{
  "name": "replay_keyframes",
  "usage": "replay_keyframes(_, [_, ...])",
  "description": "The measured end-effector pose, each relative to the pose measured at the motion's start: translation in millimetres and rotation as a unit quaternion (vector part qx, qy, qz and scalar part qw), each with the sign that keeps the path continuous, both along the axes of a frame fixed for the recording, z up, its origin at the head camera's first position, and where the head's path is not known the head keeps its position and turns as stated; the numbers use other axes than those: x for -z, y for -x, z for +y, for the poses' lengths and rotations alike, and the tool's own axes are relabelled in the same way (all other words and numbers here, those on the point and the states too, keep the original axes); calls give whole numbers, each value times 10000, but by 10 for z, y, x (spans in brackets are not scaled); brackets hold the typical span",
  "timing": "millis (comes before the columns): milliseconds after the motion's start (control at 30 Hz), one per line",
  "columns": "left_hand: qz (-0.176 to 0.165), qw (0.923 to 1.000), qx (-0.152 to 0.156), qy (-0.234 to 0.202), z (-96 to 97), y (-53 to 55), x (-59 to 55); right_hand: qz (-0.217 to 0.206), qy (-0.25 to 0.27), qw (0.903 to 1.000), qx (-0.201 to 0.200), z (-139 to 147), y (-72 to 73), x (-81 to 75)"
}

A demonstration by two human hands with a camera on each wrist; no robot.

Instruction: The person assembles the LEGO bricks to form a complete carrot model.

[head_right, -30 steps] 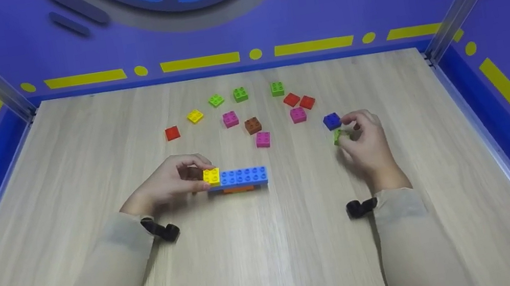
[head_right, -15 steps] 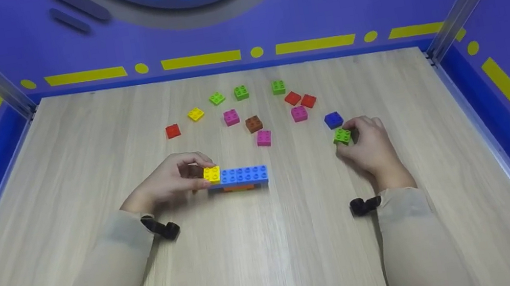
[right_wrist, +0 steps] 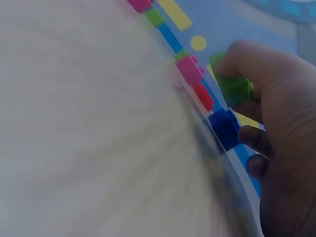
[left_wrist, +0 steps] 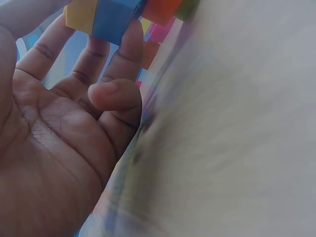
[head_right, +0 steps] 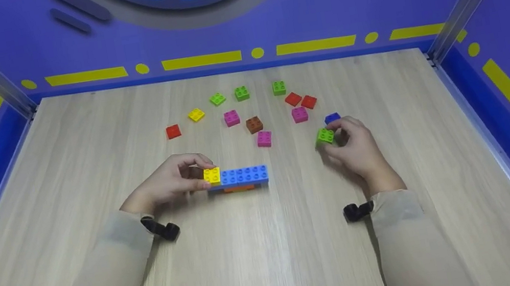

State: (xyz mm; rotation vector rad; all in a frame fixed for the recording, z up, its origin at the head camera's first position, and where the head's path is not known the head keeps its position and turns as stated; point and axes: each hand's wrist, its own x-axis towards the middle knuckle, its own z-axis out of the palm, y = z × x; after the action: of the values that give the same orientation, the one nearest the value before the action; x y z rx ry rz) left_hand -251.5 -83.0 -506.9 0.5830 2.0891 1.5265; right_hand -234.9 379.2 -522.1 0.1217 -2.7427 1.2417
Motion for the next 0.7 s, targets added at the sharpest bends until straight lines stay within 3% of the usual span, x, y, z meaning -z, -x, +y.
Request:
replay_keyframes(233, [8,10000,-25,-10,-6,-17,-18,-64,372,9990,-227,-258,-30,-35])
replay_keyframes(400, [91,9999,34,-117,-1,-27,-34,-85,766,9952,-611,-474,-81,-42])
replay_keyframes(700, [153,9999,21,-77,17,-25,-29,-223,1497,9760,-1563,-833,-189,-55])
